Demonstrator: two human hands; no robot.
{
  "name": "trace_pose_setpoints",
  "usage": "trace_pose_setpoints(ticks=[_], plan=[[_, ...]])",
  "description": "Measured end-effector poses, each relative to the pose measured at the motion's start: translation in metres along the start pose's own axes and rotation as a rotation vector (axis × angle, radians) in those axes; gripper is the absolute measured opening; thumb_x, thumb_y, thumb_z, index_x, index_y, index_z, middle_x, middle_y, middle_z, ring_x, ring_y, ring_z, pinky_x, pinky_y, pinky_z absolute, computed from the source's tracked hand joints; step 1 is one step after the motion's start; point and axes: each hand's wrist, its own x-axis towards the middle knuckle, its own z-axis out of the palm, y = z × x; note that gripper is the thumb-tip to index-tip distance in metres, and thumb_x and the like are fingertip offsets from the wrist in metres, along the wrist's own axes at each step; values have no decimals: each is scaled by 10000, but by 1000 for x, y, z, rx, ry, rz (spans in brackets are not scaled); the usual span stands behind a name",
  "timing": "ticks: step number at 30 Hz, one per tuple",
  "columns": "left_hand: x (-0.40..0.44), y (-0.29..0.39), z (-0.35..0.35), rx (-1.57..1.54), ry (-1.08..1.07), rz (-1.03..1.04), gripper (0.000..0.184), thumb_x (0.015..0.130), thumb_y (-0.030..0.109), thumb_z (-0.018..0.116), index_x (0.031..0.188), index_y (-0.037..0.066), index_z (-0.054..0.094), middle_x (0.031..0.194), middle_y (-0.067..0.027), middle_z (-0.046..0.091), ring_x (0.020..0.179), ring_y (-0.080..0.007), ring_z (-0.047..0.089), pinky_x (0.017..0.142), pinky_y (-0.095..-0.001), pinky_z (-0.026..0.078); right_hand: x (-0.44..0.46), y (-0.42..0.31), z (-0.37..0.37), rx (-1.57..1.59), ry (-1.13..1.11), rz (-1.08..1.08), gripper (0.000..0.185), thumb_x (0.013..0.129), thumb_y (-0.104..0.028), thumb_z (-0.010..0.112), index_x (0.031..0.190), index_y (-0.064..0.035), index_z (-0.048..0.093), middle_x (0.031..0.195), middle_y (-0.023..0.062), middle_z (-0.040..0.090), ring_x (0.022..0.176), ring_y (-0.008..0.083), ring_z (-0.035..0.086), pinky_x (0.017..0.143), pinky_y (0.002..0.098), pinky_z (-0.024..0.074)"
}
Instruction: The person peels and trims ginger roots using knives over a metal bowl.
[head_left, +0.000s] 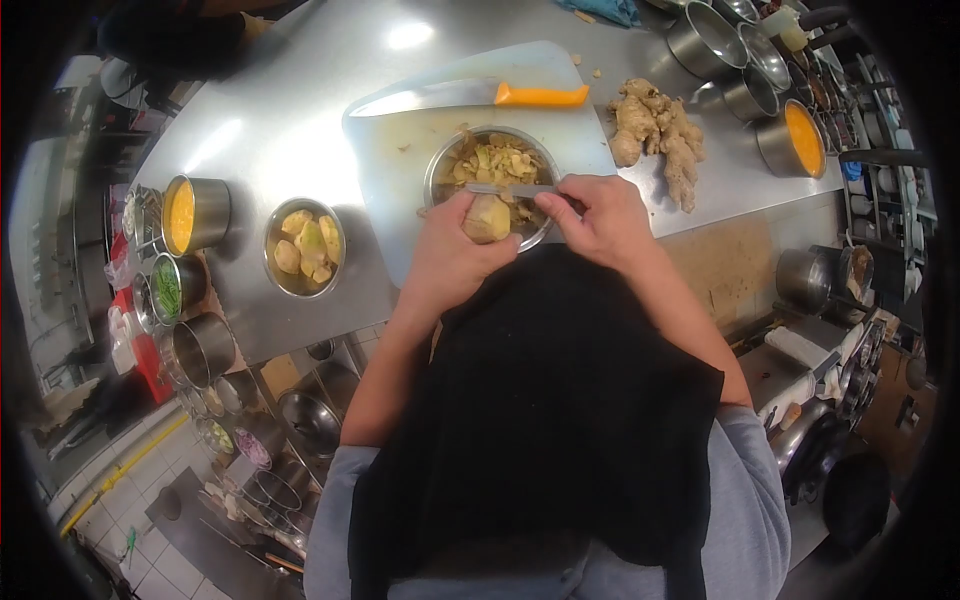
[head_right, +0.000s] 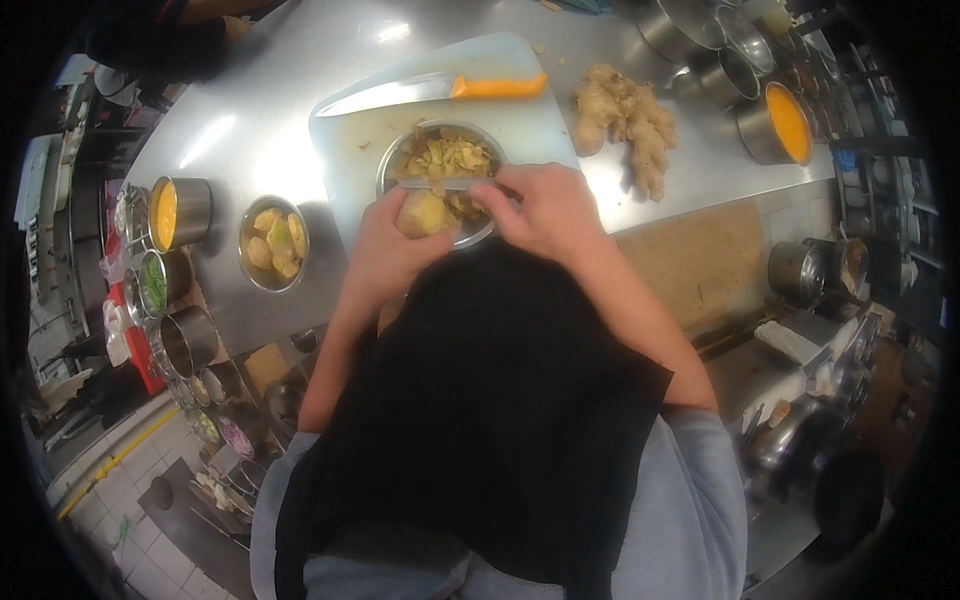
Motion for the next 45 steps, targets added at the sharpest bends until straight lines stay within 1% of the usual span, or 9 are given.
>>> trace_pose_setpoints(ticks=[4, 8, 12, 15, 25, 32, 38, 41, 45], plan=[[-4, 10, 6, 9, 9, -19, 439, 783, 150, 789, 1188, 36, 663, 1002, -112, 725, 909, -168, 669, 839, -327, 531, -5, -12, 4, 105, -15, -221, 363, 928, -400, 676, 757, -82, 705, 687, 161, 662, 676, 401, 654, 603, 469, 509], [-3, 5, 10, 102, 16, 34, 476, 793, 156, 785, 1236, 48, 646, 1030, -130, 721, 951, -170, 670, 868, -328, 529, 5, 1, -1, 2, -36, 55, 365, 928, -404, 677, 753, -86, 712, 697, 164, 670, 682, 400, 661, 616, 468, 520], [3, -3, 12, 58, 55, 56, 565, 818, 158, 794, 1335, 73, 584, 1114, -129, 707, 1008, -161, 657, 886, -320, 523, -1, -5, 3, 122, 38, -120, 333, 922, -373, 711, 795, -65, 711, 645, 142, 639, 601, 384, 629, 544, 439, 480], [1, 12, 5, -68, -116, -75, 584, 828, 155, 816, 1344, 84, 551, 1119, -102, 686, 995, -166, 647, 872, -319, 522, -4, -16, 4, 29, -43, -210, 385, 926, -410, 677, 729, -79, 671, 714, 142, 675, 681, 389, 656, 610, 469, 510], [3, -7, 4, -90, -63, 146, 482, 816, 135, 842, 1211, 81, 571, 999, -29, 615, 937, -117, 583, 840, -289, 498, -8, -17, 4, 54, -30, -301, 389, 918, -400, 691, 688, -95, 615, 664, 107, 636, 634, 364, 634, 574, 454, 490], [-4, -4, -1, -81, -141, 4, 391, 825, 85, 733, 1193, 61, 602, 1029, -48, 658, 958, -143, 623, 858, -305, 507, 3, 5, 1, -19, -28, -1, 370, 924, -399, 687, 730, -83, 686, 717, 154, 674, 680, 394, 656, 594, 463, 509], [0, 4, 2, 35, -99, 70, 382, 818, 96, 695, 1191, 41, 631, 1038, -84, 676, 956, -185, 649, 885, -330, 514, -5, -13, 6, 127, -33, -242, 401, 923, -419, 689, 722, -72, 696, 656, 166, 648, 657, 413, 649, 597, 479, 512], [-6, -2, 4, 22, -88, 11, 378, 824, 105, 695, 1188, 29, 627, 1029, -90, 677, 957, -207, 655, 882, -342, 516, 3, 9, 7, -6, -17, -17, 395, 921, -412, 686, 720, -72, 691, 669, 163, 651, 664, 411, 647, 597, 473, 511], [0, 4, 1, 56, -197, -128, 348, 838, 100, 689, 1170, 19, 621, 1064, -93, 670, 962, -211, 656, 879, -343, 518, -3, -2, 8, 98, 6, -79, 415, 919, -432, 693, 719, -68, 685, 675, 150, 653, 659, 399, 647, 598, 467, 511]])
